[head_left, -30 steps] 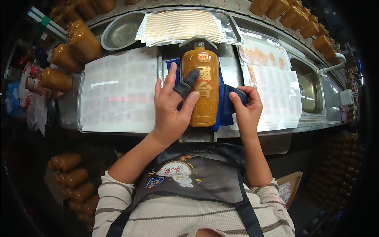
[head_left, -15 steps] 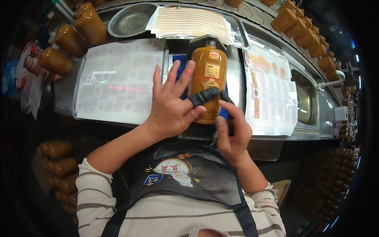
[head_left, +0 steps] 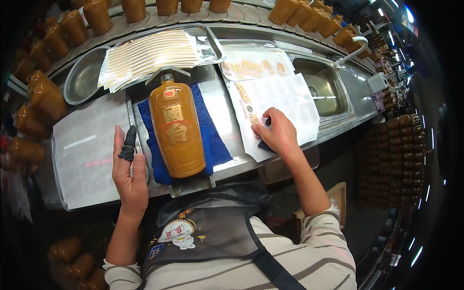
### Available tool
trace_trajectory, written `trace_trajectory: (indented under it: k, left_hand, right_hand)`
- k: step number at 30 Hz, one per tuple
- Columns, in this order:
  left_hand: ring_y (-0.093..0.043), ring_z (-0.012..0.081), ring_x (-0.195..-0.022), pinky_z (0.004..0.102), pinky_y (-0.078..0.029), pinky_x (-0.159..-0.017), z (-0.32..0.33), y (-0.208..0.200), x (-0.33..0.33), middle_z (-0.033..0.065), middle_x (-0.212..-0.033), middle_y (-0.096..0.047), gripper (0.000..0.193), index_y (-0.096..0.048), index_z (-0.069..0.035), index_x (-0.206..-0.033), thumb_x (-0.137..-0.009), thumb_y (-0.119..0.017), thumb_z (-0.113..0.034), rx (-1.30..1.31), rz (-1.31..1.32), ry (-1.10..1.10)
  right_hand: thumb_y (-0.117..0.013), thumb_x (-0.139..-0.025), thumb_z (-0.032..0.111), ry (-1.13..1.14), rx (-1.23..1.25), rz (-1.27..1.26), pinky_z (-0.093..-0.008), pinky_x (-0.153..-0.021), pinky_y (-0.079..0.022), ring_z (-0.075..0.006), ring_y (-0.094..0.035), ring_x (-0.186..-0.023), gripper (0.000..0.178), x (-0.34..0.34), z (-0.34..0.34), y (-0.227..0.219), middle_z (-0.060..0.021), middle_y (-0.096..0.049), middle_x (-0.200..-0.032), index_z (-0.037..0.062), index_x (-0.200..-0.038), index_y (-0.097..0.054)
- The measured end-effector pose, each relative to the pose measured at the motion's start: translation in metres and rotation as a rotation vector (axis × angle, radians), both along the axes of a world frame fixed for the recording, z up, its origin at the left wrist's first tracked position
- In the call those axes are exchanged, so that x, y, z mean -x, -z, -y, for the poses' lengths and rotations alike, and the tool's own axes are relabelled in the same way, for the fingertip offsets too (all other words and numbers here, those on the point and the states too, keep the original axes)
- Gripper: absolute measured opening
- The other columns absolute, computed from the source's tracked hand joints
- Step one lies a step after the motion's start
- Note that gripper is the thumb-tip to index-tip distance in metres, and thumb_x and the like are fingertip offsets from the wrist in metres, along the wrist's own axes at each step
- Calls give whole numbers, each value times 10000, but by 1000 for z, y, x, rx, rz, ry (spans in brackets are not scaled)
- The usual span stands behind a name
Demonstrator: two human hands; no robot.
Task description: The person picks up amber-colored bottles from a tray, wipes them with a blue cloth, and applies adhesive labels to the front and back of each bottle. They then place the labeled bottles onto a nearby rack.
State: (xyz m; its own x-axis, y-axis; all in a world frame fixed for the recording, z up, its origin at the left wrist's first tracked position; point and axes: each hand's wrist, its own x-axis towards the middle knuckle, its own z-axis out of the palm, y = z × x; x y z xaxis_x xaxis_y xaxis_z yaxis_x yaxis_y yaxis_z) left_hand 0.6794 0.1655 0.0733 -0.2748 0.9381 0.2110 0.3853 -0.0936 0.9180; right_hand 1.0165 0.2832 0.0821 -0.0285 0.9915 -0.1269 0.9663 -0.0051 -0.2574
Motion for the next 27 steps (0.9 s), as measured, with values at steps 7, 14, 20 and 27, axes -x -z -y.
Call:
trace_trajectory:
  k: [7, 14, 20, 27]
  left_hand:
    - [-393, 278, -1417, 375, -343, -1126, -7, -6, 5, 217, -1588, -318, 439, -480, 67, -1418, -1034, -462, -144, 72, 30, -34]
    - [-352, 298, -1450, 396, -260, -1174, -17, -6, 13, 223, -1577, -337, 444, -477, 89, -1408, -1040, -450, -157, 51, -87, -57]
    - [-354, 300, -1448, 398, -261, -1175, -21, -3, 8, 226, -1577, -336, 440, -484, 94, -1400, -1042, -445, -159, 84, -87, -52]
    - [-347, 282, -1453, 392, -242, -1189, -15, 1, 15, 199, -1594, -313, 451, -456, 82, -1428, -1061, -399, -175, 130, -111, -76]
  right_hand:
    - [-865, -695, 452, -9, 152, 42, -419, -755, -504, -356, -655, -840, 666, -42, -30, 1, -205, -665, -898, 34, -1102, -543]
    - [-821, -748, 400, 4, 269, 108, -416, -834, -499, -357, -640, -971, 560, -60, -81, -4, -210, -646, -1052, 10, -1073, -583]
    - [-775, -801, 264, -194, -34, -143, -394, -795, -503, -306, -623, -879, 415, -98, -142, 43, -145, -605, -1003, 127, -1170, -642]
    - [-809, -745, 210, -347, 152, -149, -375, -777, -491, -287, -615, -867, 296, -89, -171, 26, -140, -599, -1011, 68, -965, -672]
